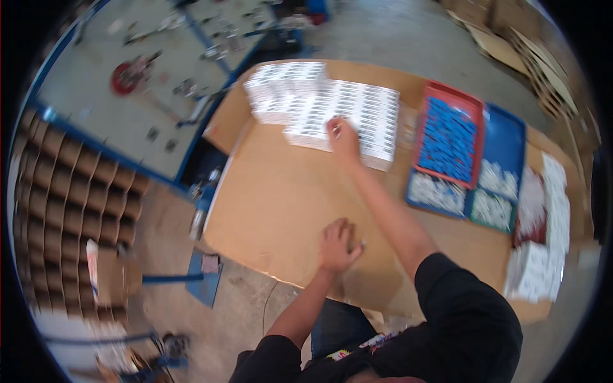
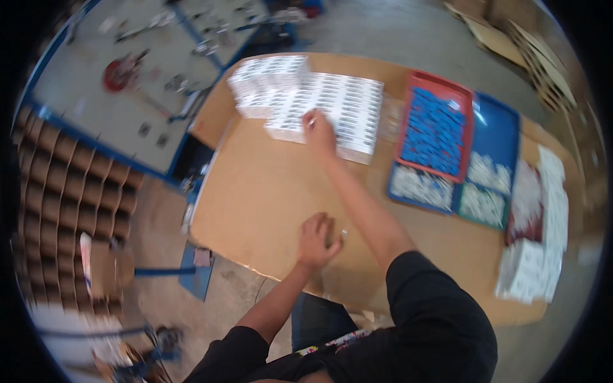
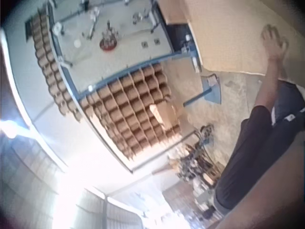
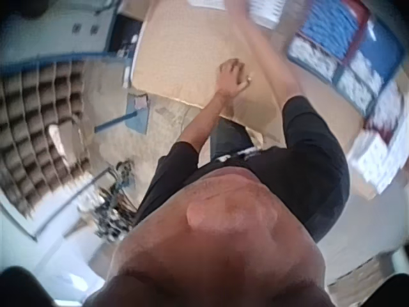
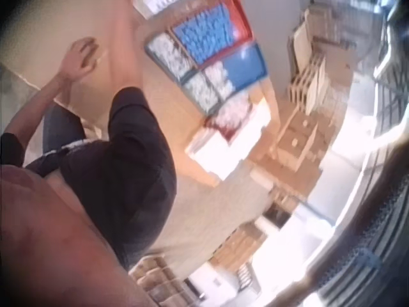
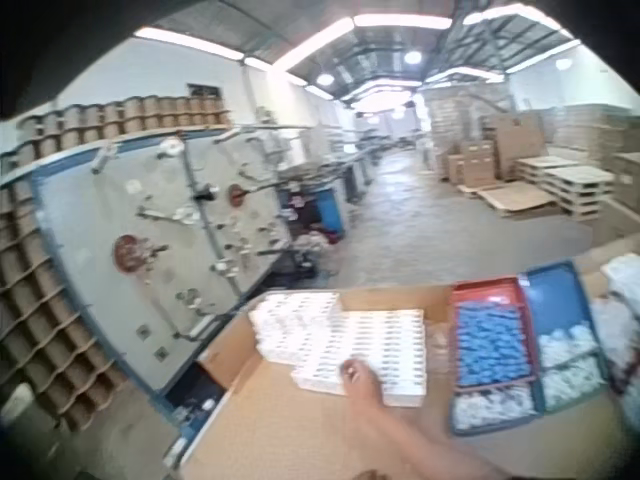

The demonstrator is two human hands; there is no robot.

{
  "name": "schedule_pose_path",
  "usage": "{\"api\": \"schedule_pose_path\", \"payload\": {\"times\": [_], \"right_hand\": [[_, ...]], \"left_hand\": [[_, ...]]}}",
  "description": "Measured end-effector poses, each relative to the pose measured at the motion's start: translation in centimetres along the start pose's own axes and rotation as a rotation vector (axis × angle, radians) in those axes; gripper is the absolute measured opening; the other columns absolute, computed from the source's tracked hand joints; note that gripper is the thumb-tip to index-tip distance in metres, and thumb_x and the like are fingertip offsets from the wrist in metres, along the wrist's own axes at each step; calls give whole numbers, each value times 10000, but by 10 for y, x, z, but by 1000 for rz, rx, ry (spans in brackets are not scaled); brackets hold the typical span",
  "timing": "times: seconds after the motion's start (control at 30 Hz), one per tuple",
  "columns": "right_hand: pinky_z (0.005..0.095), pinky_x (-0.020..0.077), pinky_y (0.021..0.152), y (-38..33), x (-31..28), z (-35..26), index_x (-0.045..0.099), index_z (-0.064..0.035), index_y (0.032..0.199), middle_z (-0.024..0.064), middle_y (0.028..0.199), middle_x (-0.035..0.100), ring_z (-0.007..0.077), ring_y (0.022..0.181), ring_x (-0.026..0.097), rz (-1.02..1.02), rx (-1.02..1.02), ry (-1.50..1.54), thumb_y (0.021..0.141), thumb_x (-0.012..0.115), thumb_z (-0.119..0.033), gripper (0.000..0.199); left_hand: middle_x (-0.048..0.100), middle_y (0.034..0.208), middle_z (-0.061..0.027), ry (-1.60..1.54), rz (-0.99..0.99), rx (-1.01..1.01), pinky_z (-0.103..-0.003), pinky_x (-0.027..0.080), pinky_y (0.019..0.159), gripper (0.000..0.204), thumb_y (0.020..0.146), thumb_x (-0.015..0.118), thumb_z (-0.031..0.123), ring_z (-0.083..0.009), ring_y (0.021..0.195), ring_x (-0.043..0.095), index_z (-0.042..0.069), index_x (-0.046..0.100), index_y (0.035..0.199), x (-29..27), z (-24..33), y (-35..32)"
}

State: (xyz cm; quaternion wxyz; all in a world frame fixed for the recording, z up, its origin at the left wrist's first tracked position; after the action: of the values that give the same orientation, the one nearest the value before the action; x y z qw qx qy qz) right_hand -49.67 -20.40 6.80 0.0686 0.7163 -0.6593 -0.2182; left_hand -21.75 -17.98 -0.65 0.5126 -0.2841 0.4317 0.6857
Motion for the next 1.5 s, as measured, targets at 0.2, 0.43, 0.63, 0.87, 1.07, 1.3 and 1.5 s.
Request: {"api": "schedule_pose_path", "payload": {"times": [0.2, 0.43, 0.63, 0.87, 1.07, 1.3, 1.5], "right_hand": [[432, 479, 629, -241, -189, 3, 685, -34, 828, 192, 742, 641, 321, 643, 623, -167, 362, -188, 947, 647, -274, 271], [397, 446, 567, -383, -495, -6, 649, -21, 795, 155, 670, 614, 203, 570, 548, 369, 447, -457, 965, 665, -305, 332], [359, 471, 603, -433, -685, -44, 636, 11, 833, 123, 691, 641, 186, 616, 579, 1012, 520, -694, 975, 670, -296, 340], [398, 551, 807, -364, -791, -27, 661, -37, 1149, 160, 1011, 715, 292, 919, 695, 953, 358, -733, 915, 712, -265, 331], [475, 509, 971, -299, -826, 22, 631, -104, 1251, 193, 1275, 617, 374, 1181, 588, 699, 390, -1288, 851, 768, -344, 485], [483, 496, 926, -280, -855, 47, 638, -88, 1152, 186, 1145, 649, 376, 1096, 592, 518, 563, -1344, 804, 780, -445, 519], [477, 487, 927, -269, -842, 22, 640, -88, 1103, 186, 1138, 647, 376, 1049, 599, 504, 480, -1350, 780, 811, -451, 515]], "left_hand": [[532, 1380, -211, 67, 11, 31, -523, 346, 1099, 551, 828, 705, 350, -387, 1305, 481, 38, 597, 1270, -1, 0, 2], [536, 1392, -194, 79, -5, 102, -501, 337, 1116, 504, 861, 686, 311, -370, 1324, 471, 49, 603, 1284, 6, 21, 0], [555, 1385, -184, 235, 30, 143, -487, 365, 1095, 425, 972, 577, 324, -360, 1286, 514, 45, 595, 1292, 6, 24, -9], [496, 1437, -228, 271, 93, -15, -503, 341, 1109, 453, 1024, 530, 347, -388, 1330, 462, 39, 540, 1356, 5, 37, -52], [418, 1467, -274, -32, 142, -46, -519, 317, 1139, 473, 993, 593, 220, -443, 1369, 389, -24, 490, 1385, -5, 57, -132], [462, 1405, -241, -191, 170, -201, -473, 345, 1133, 434, 950, 618, 92, -391, 1342, 432, -28, 512, 1353, -36, 66, -173], [521, 1352, -202, -294, 153, -194, -455, 372, 1108, 411, 951, 599, 65, -346, 1299, 479, -24, 515, 1343, -39, 93, -156]]}}
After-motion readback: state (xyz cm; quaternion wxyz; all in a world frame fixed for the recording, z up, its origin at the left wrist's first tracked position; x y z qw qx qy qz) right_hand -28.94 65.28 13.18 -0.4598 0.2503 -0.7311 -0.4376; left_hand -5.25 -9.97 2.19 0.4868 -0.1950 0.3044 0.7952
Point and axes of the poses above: each hand's wrist, its own y-axis towards the middle knuckle, its own x-axis out of the palm, z = x × y, the point moved 8 cm from there along y, towards the middle knuckle
